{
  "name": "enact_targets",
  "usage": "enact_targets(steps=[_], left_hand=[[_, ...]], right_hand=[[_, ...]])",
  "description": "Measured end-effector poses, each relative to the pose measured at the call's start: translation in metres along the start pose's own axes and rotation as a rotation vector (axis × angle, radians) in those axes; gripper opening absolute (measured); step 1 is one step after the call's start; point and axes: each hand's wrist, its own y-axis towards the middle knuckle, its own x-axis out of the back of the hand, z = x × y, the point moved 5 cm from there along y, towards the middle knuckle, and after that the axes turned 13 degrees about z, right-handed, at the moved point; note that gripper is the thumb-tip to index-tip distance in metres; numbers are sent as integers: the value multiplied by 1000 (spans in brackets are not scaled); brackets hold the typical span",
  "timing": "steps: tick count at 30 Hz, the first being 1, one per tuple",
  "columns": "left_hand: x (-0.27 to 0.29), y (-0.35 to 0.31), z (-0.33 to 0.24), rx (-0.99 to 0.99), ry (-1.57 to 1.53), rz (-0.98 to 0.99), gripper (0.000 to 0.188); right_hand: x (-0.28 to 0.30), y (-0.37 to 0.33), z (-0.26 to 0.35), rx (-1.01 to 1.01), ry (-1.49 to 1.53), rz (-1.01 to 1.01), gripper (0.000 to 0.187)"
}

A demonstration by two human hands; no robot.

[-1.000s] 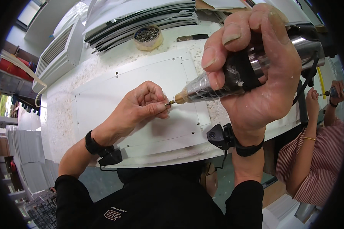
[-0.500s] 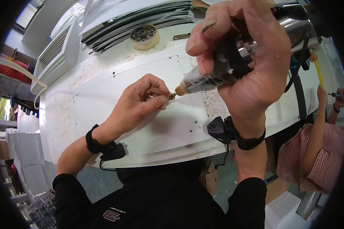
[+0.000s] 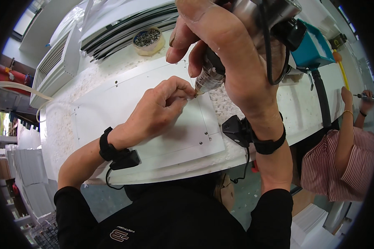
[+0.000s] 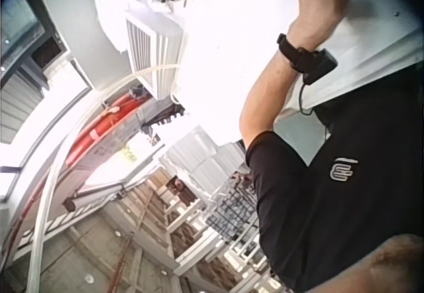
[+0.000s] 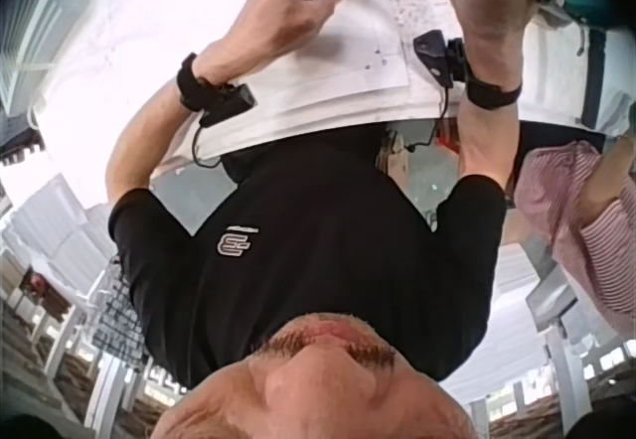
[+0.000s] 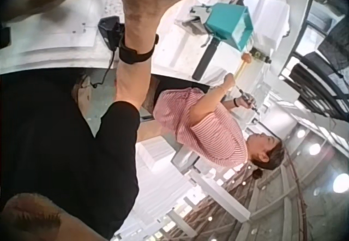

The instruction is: The person places a dark mesh screen into a white frame, applies adhesive from a dispenser, and then places a white cover panel on top. They then use a pneumatic screwdriver to fasten screws into the corners of the panel, securing the assembly.

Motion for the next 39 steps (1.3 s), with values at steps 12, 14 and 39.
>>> enact_targets(steps=[12, 14, 39], left_hand=[[2, -1, 3, -53, 40, -45, 23], [3, -1, 3, -41, 58, -45, 24], [145, 40, 22, 122, 654, -346, 22]], right_hand=[[-19, 8, -4, -96, -111, 40, 30], [-21, 9, -7, -100, -48, 97, 29], [21, -9, 7, 167, 43, -107, 23]])
